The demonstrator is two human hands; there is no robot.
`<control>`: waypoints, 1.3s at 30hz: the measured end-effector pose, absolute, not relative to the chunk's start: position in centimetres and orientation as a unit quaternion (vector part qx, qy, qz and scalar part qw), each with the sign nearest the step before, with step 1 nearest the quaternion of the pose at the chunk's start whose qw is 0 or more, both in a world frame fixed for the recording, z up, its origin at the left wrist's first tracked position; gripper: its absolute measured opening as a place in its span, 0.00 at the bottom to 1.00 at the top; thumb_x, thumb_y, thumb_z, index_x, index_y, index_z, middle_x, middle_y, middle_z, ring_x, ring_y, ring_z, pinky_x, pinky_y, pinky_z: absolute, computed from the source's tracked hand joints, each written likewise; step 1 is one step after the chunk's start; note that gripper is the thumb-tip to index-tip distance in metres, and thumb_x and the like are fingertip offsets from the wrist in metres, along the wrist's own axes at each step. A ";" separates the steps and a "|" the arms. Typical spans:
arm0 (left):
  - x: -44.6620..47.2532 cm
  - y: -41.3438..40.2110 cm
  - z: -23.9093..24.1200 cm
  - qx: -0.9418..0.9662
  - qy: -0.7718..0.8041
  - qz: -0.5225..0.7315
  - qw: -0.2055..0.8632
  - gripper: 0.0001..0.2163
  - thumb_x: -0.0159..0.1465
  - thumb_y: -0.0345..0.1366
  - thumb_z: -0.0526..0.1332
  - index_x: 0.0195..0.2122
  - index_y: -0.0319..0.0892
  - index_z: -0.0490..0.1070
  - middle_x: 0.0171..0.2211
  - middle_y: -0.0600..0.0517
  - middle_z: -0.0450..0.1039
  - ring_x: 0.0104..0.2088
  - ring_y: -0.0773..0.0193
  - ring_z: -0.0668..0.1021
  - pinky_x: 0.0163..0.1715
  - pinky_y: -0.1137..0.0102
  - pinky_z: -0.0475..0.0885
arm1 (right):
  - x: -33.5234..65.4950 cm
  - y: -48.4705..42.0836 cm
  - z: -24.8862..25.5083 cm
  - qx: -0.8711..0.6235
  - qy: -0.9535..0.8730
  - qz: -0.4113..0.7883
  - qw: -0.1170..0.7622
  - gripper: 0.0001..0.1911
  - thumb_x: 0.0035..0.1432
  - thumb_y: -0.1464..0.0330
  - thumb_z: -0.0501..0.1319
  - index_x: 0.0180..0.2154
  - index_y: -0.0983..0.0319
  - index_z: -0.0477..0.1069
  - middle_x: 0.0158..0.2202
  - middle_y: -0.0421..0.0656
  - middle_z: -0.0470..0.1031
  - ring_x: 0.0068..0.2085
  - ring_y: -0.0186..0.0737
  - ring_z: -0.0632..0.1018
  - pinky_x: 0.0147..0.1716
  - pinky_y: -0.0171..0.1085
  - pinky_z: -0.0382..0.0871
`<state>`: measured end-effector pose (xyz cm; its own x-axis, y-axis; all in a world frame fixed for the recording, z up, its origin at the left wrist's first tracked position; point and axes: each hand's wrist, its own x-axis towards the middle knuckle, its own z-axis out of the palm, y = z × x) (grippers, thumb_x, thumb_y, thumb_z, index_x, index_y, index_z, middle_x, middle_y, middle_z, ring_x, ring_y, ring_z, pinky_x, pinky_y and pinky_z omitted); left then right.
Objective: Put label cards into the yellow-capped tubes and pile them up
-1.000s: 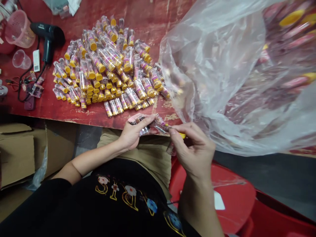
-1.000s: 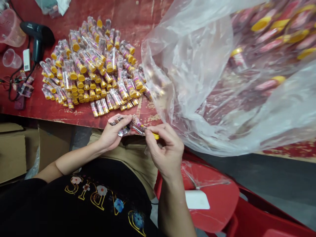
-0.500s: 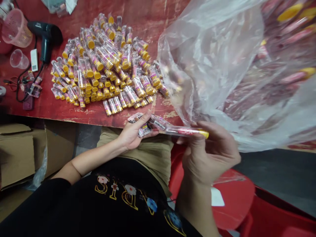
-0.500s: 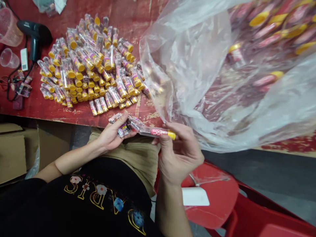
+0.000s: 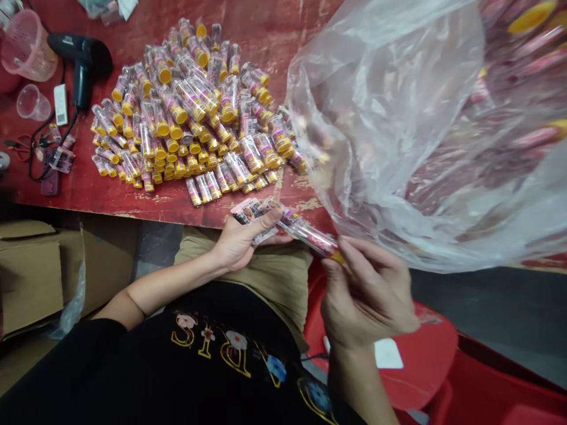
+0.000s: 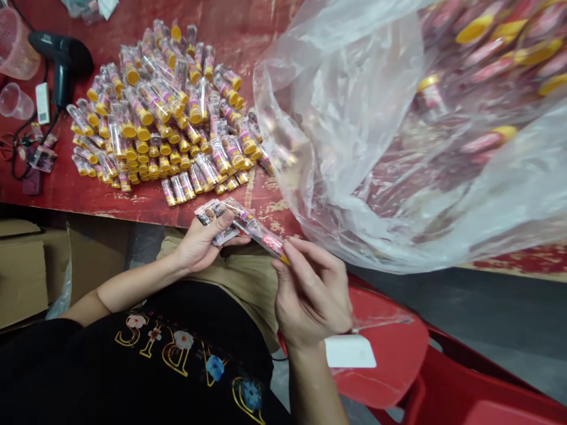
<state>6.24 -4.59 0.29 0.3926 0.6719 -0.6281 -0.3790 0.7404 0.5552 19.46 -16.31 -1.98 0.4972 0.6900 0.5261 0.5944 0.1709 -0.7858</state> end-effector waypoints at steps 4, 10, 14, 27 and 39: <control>6.4 -4.4 -0.2 0.169 0.450 0.331 0.812 0.25 0.44 0.41 0.83 0.39 0.38 0.77 0.36 0.52 0.80 0.35 0.64 0.81 0.41 0.63 0.81 | 19.2 -16.7 -2.1 -0.628 -0.514 0.121 0.571 0.29 0.63 0.79 0.65 0.61 0.48 0.76 0.53 0.45 0.82 0.50 0.46 0.83 0.49 0.46 0.79; 6.8 -5.2 0.2 0.179 0.434 0.312 0.826 0.26 0.42 0.42 0.83 0.37 0.39 0.76 0.34 0.53 0.80 0.33 0.66 0.81 0.42 0.64 0.81 | 18.6 -16.4 -2.7 -0.637 -0.485 0.160 0.577 0.32 0.60 0.78 0.68 0.62 0.48 0.75 0.54 0.46 0.79 0.49 0.43 0.82 0.44 0.42 0.81; 7.1 -6.1 0.5 0.189 0.414 0.304 0.837 0.26 0.42 0.42 0.84 0.37 0.38 0.75 0.33 0.54 0.79 0.33 0.65 0.82 0.40 0.65 0.81 | 18.0 -15.0 -2.8 -0.637 -0.485 0.138 0.583 0.28 0.62 0.78 0.67 0.59 0.48 0.77 0.53 0.45 0.80 0.52 0.43 0.82 0.50 0.45 0.80; 6.9 -4.9 0.1 0.202 0.427 0.340 0.813 0.29 0.45 0.41 0.82 0.47 0.42 0.77 0.37 0.55 0.80 0.35 0.66 0.82 0.44 0.64 0.82 | 17.8 -12.4 -3.2 -0.649 -0.461 0.110 0.595 0.17 0.62 0.73 0.69 0.51 0.52 0.83 0.42 0.43 0.82 0.42 0.39 0.83 0.42 0.40 0.80; 6.3 -3.4 -0.4 0.183 0.448 0.358 0.799 0.30 0.50 0.38 0.80 0.54 0.43 0.76 0.46 0.48 0.83 0.47 0.55 0.85 0.48 0.61 0.82 | 17.7 -9.9 -4.0 -0.636 -0.448 0.134 0.614 0.15 0.62 0.71 0.69 0.50 0.52 0.84 0.41 0.43 0.82 0.41 0.39 0.82 0.41 0.40 0.77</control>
<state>6.34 -3.40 -0.36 0.3430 0.7359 -0.5838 -0.4074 0.6765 0.6135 17.68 -9.89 -3.99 0.5620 0.7348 0.3798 0.4056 0.1553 -0.9007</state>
